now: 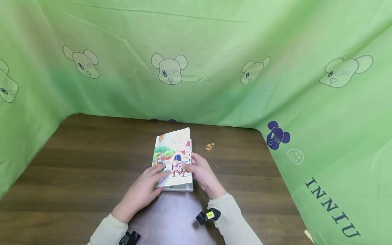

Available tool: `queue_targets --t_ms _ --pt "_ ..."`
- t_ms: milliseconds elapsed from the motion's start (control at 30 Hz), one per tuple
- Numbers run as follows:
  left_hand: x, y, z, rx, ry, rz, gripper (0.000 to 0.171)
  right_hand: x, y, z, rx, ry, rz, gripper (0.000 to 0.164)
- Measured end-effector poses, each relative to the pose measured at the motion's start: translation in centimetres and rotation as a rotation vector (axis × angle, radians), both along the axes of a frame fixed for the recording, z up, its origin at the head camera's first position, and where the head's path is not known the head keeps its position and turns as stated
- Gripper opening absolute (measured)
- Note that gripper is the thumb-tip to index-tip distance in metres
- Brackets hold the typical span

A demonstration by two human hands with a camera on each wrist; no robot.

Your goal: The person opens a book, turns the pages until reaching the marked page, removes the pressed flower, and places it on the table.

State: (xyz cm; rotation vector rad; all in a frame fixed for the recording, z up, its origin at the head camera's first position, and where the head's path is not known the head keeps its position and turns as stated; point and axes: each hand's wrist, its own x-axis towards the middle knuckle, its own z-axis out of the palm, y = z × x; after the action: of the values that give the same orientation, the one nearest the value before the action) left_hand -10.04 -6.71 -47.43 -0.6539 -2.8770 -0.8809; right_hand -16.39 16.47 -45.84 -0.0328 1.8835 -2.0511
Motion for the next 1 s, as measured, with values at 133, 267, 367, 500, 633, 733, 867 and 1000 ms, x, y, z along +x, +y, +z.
queue_targets --t_ms 133,267,367,500,633,733,867,1000 --pt "0.0 0.0 0.0 -0.019 -0.027 0.005 0.058 0.0 0.2 -0.1 0.033 0.011 -0.029 0.053" --pt "0.1 0.0 -0.1 -0.02 -0.054 0.01 0.056 0.1 0.5 -0.3 0.08 0.033 -0.037 0.055" --pt "0.2 0.0 -0.2 -0.022 -0.062 0.013 0.055 0.0 0.7 -0.5 0.105 0.036 -0.049 0.057" --pt "0.1 0.0 -0.1 -0.028 -0.057 0.015 0.055 -0.1 0.9 -0.4 0.141 0.045 -0.064 0.059" --pt "-0.1 0.1 -0.1 -0.047 -0.056 0.013 0.055 -0.2 1.0 -0.4 0.176 0.042 -0.084 0.06" --pt "-0.1 0.1 0.0 -0.062 -0.069 0.013 0.054 -0.1 1.1 -0.4 0.22 0.052 -0.103 0.06" --pt "-0.1 0.1 0.0 -0.067 -0.09 0.018 0.052 0.2 1.1 -0.6 0.285 0.073 -0.123 0.06" --pt "-0.1 0.1 0.0 -0.067 -0.083 0.015 0.05 0.4 1.1 -0.5 0.321 0.1 -0.135 0.059"
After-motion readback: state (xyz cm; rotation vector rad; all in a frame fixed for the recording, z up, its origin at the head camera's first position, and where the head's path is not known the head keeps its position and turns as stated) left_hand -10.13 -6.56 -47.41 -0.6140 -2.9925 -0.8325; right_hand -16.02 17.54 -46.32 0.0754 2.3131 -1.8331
